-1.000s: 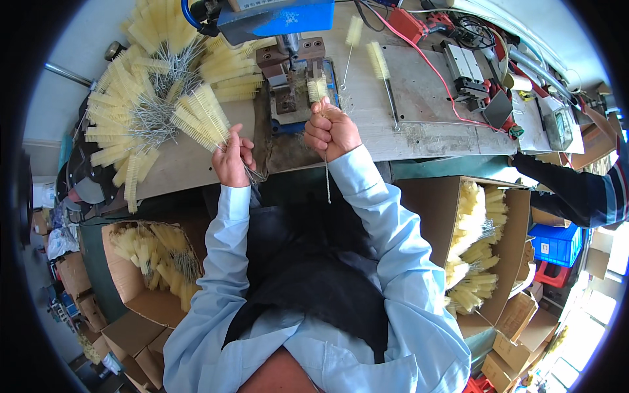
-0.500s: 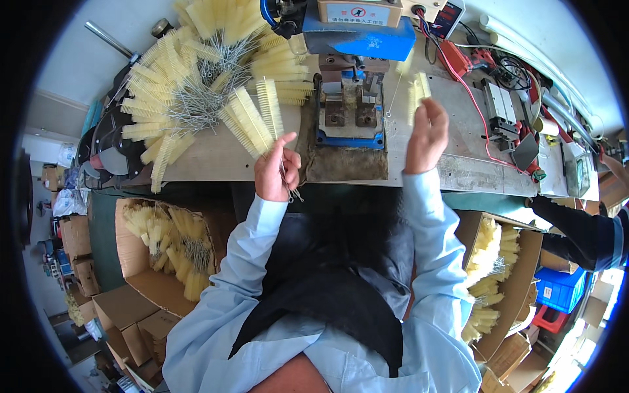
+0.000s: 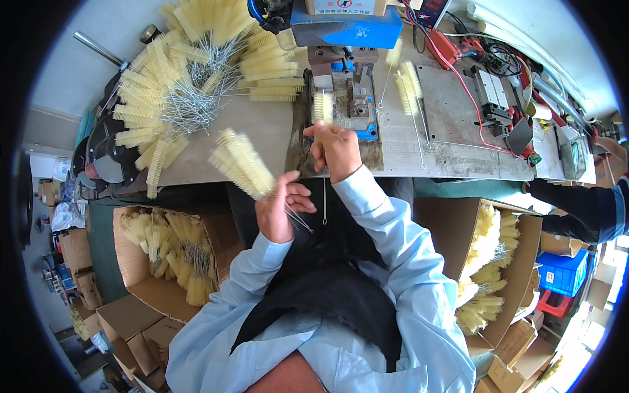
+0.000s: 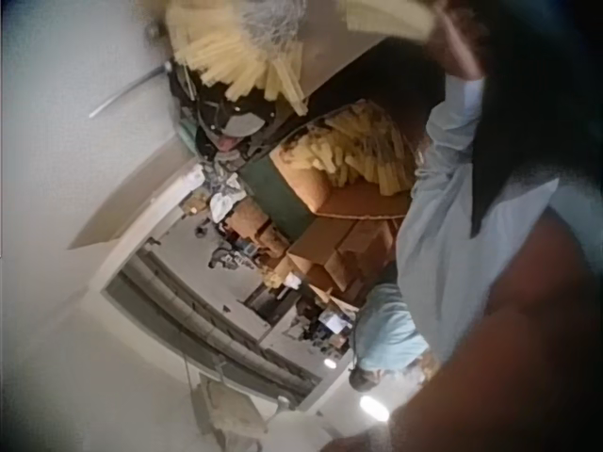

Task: Assembling and processing industrial brushes using a pneumatic press and sorting components.

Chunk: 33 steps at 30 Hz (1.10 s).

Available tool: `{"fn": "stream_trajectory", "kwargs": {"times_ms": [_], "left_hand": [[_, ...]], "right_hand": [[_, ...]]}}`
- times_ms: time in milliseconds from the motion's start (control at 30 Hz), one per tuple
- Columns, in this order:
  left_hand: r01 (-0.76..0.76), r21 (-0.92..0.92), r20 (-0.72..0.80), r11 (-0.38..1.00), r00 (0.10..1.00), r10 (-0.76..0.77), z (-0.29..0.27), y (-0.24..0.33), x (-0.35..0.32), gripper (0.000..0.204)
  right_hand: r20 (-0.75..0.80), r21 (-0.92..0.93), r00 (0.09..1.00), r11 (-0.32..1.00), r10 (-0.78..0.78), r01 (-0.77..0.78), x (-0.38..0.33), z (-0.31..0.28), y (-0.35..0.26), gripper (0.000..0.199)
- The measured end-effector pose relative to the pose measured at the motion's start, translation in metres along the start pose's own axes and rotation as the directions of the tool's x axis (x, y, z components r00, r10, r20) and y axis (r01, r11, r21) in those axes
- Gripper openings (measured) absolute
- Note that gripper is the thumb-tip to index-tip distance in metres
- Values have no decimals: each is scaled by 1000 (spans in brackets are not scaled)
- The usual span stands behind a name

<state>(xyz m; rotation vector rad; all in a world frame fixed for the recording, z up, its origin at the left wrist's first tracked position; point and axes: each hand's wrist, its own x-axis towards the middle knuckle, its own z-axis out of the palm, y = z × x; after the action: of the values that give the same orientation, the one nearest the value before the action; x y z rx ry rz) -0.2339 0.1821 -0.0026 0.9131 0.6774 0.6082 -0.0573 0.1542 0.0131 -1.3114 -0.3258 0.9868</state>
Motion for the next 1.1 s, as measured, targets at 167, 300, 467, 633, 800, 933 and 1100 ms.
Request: {"fn": "stream_trajectory", "kwargs": {"times_ms": [167,300,467,633,800,933,1100], "left_hand": [[-51,-9,-71,999,996,51,-11,12,19,47],[-97,8,-54,995,994,97,-8,17,35,46],[-173,31,-53,984,983,175,-4,25,67,46],[-270,56,-94,961,957,274,-7,26,105,45],[-229,47,-152,972,961,233,-17,19,122,39],[-222,45,-191,974,955,227,-23,14,124,38],[-221,143,-175,965,954,245,-21,10,122,38]], "right_hand": [[31,164,996,982,89,-93,12,-6,-9,42],[90,296,984,939,156,-176,25,-14,-25,56],[215,517,957,809,195,-280,19,-12,-41,86],[306,614,932,709,193,-348,22,2,-46,56],[176,588,941,736,288,-335,29,16,-33,26],[218,529,952,794,214,-300,19,9,-20,33],[293,431,935,845,201,-317,21,-11,-22,35]]}}
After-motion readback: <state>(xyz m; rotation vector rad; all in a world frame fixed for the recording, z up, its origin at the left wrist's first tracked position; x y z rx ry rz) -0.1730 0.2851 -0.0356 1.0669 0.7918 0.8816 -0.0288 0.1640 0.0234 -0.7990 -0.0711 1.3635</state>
